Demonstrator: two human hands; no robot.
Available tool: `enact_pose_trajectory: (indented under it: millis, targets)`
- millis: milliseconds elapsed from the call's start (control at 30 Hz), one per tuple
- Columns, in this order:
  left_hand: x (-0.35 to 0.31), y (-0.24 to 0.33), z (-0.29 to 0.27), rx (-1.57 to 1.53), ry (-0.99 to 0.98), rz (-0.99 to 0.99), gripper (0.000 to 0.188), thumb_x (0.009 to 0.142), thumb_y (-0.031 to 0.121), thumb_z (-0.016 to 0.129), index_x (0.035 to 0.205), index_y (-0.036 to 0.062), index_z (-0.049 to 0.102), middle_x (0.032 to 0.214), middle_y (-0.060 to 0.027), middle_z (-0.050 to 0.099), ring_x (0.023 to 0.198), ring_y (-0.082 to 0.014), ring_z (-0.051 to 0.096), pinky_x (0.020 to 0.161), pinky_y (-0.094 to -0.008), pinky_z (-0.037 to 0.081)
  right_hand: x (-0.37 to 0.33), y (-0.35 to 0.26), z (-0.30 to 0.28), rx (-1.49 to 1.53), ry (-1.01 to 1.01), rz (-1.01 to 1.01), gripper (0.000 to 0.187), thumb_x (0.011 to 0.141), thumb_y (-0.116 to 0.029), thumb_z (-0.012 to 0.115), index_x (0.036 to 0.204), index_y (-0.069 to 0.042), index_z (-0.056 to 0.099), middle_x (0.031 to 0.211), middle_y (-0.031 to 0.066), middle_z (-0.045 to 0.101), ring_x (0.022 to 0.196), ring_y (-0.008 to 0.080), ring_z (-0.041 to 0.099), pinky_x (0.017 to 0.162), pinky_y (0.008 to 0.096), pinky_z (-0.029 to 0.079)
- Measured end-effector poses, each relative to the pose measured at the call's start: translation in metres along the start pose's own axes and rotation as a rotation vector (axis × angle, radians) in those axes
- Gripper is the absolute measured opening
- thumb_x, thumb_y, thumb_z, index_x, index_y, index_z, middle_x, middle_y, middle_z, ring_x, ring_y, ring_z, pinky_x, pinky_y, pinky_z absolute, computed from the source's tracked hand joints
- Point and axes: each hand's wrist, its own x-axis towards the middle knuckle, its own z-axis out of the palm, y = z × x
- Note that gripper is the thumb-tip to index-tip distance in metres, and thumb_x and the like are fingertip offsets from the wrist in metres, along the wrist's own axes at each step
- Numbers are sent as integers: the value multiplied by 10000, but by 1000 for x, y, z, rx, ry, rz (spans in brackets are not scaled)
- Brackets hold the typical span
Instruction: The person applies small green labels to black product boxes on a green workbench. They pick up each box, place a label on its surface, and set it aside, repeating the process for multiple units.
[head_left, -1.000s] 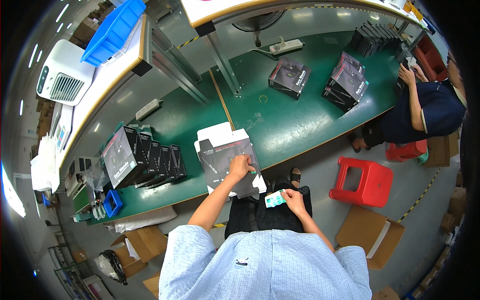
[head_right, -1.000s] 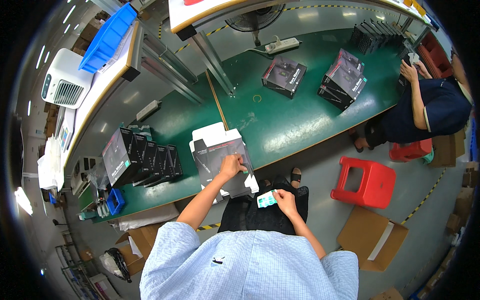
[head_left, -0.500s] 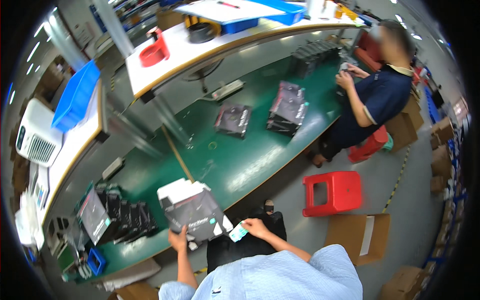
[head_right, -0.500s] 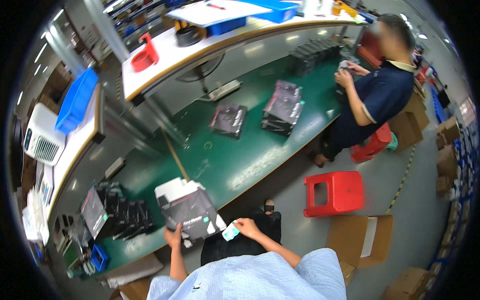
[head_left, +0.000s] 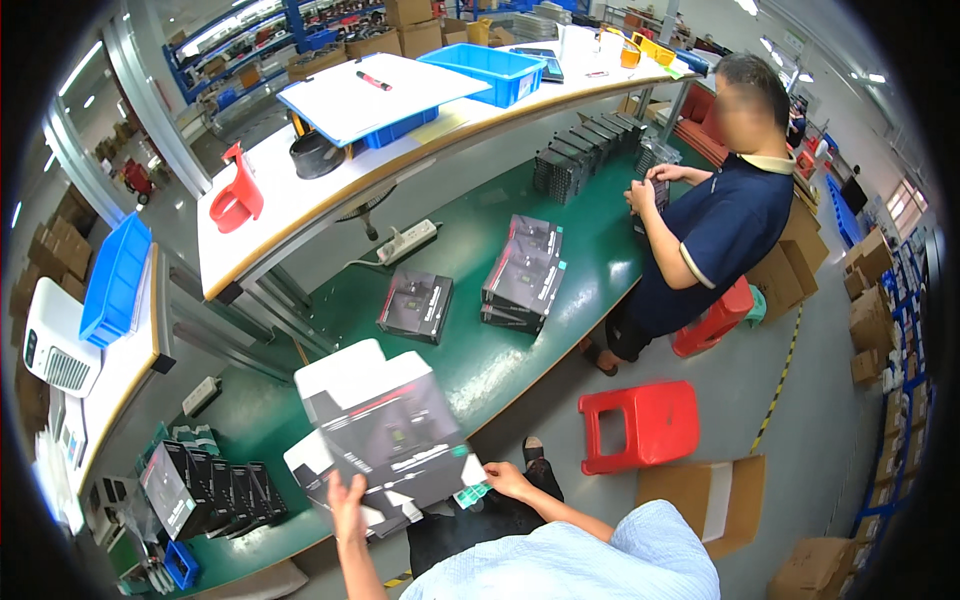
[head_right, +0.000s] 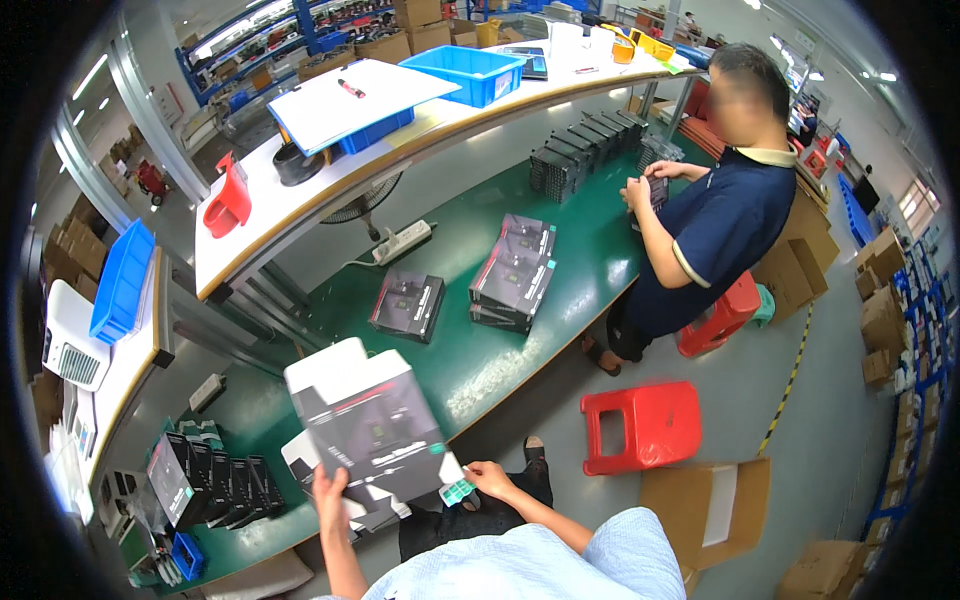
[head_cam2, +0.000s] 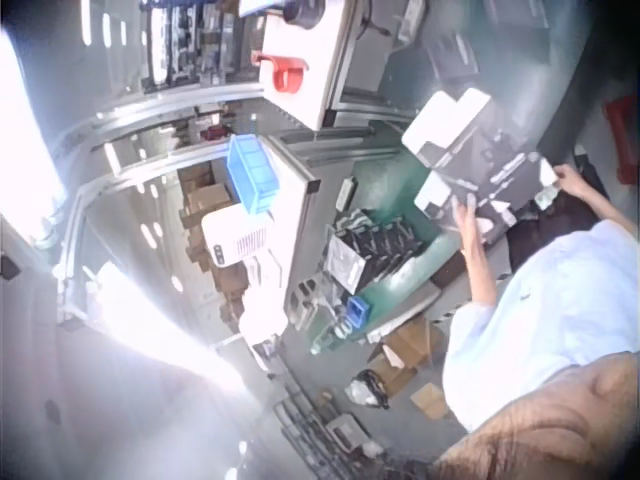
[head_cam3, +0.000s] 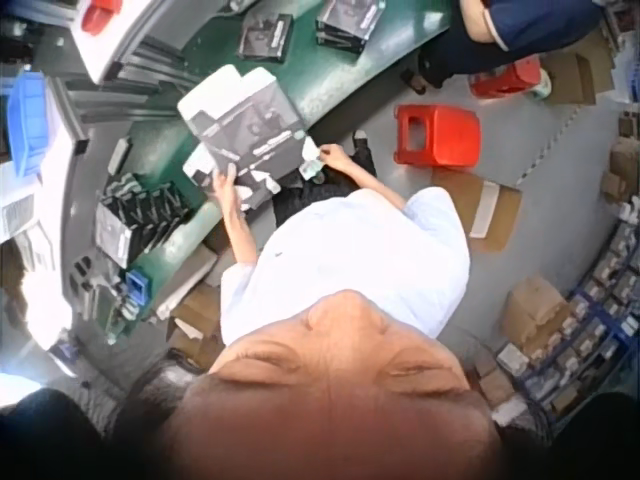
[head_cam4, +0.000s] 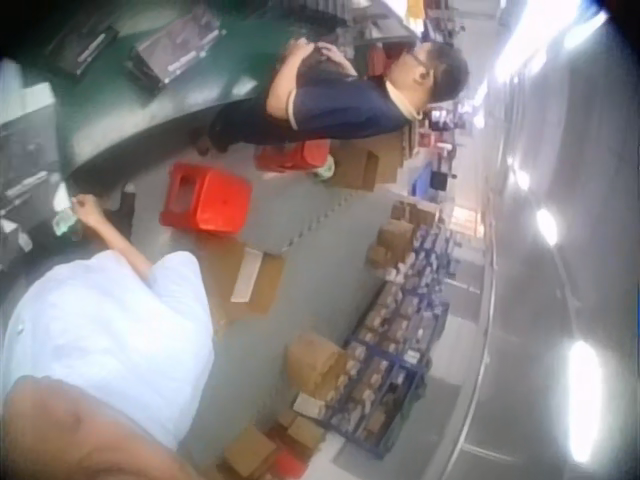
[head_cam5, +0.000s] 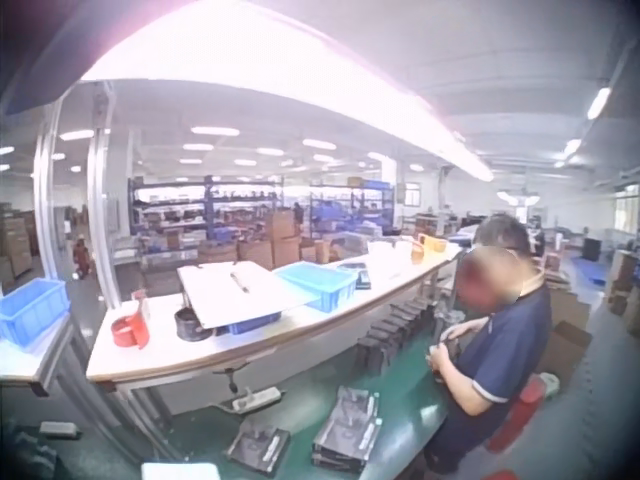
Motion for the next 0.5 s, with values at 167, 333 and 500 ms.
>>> enact_pose_trajectory:
  millis: [167,333,500]
  targets:
    - [-3,-18,180,-210,-227,-90,423,834,60,582,1208,0,393,1134,-85,530,1046,-178,497,944,-319,363,5,17,-96,-138,216,-324,345,811,-211,582,1046,37,535,905,147,624,840,251,596,789,337,444]
    - [15,-30,358,-120,-383,-23,462,858,142,578,1233,-14,356,1170,-119,485,1077,-177,453,936,-311,351,-8,31,-217,305,211,7,240,831,-187,590,952,20,597,837,48,606,785,111,530,735,253,416]
    - [63,-69,491,88,-122,230,305,852,127,526,1093,-17,406,1008,-167,549,955,-284,533,842,-359,400,6,39,-298,472,282,-63,149,864,-143,559,931,-23,617,786,-53,569,663,20,453,581,180,341]
